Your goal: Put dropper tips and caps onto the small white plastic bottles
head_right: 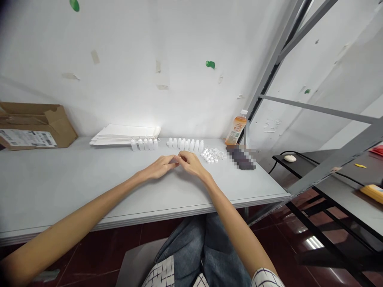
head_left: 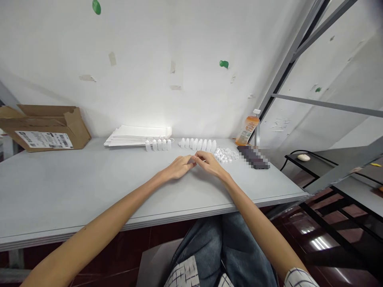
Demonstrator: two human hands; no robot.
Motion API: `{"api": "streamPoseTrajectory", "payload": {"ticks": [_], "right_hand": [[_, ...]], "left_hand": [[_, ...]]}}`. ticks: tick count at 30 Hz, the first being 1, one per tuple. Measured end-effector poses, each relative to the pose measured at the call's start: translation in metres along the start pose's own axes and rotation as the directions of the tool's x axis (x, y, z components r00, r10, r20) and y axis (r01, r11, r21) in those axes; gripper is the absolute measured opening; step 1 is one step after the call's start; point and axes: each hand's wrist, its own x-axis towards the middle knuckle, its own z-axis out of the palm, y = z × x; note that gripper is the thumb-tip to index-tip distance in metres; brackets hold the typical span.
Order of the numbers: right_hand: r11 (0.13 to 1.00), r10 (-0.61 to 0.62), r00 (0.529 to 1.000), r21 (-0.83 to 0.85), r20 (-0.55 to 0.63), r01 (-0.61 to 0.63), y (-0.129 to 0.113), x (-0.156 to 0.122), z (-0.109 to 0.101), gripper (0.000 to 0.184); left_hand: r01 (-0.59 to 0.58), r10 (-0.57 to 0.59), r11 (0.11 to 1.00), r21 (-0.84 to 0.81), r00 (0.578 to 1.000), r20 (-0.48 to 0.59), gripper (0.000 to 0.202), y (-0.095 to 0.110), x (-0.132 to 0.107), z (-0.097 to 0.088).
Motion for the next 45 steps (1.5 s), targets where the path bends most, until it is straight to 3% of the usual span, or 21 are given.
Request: {"api": "streamPoseTrajectory", "payload": {"ticks": [9, 13, 16, 23, 26, 28, 32, 37, 41, 45], "right_hand": [[0.98, 0.111, 0.987, 0.153, 0.116, -0.128, -0.005, 0.0, -0.003, 0.053], [0.982, 0.061, 0.997, 0.179, 0.036, -0.066, -0.003, 0.0, -0.004, 0.048], [0.979, 0.048, 0.998, 0.195, 0.047, -0.057, -0.001, 0.0, -0.003, 0.042], [0.987, 0.077, 0.994, 0.137, 0.083, -0.088, -0.002, 0.0, -0.004, 0.049], [0.98, 0.079, 0.996, 0.182, 0.035, -0.084, -0.003, 0.0, -0.006, 0.051], [0.963, 0.099, 0.995, 0.251, 0.006, -0.097, -0.003, 0.0, -0.008, 0.052], [0.913, 0.204, 0.979, 0.366, -0.025, -0.181, -0.001, 0.001, -0.009, 0.048], [0.839, 0.237, 0.959, 0.465, 0.155, -0.283, -0.002, 0.0, -0.007, 0.027], [0.79, 0.168, 0.941, 0.531, 0.292, -0.306, -0.006, -0.001, -0.002, 0.039], [0.778, 0.169, 0.941, 0.546, 0.293, -0.31, -0.007, -0.002, -0.002, 0.034]], "left_hand": [[0.001, -0.001, 0.998, 0.068, 1.0, -0.008, 0.033, -0.002, -0.001, 0.004], [-0.023, 0.024, 0.994, -0.109, 1.0, 0.014, 0.032, 0.001, 0.0, 0.001], [-0.026, 0.033, 0.981, -0.19, 0.999, 0.032, 0.032, 0.003, 0.0, 0.001], [0.007, -0.009, 0.993, -0.115, 1.0, -0.017, 0.032, -0.001, 0.0, 0.01], [0.022, -0.025, 0.979, -0.203, 1.0, -0.013, 0.03, 0.0, 0.001, 0.01], [0.053, -0.047, 0.929, -0.367, 0.999, 0.025, 0.028, 0.002, 0.002, 0.008], [0.158, -0.114, 0.708, -0.688, 0.987, 0.109, 0.033, 0.004, 0.003, 0.001], [0.166, -0.185, 0.515, -0.841, 0.979, 0.08, 0.042, 0.007, 0.003, -0.009], [0.128, -0.218, 0.476, -0.87, 0.976, 0.024, 0.043, 0.008, 0.004, -0.01], [0.084, -0.244, 0.536, -0.84, 0.968, -0.059, 0.044, 0.008, 0.005, -0.008]]}}
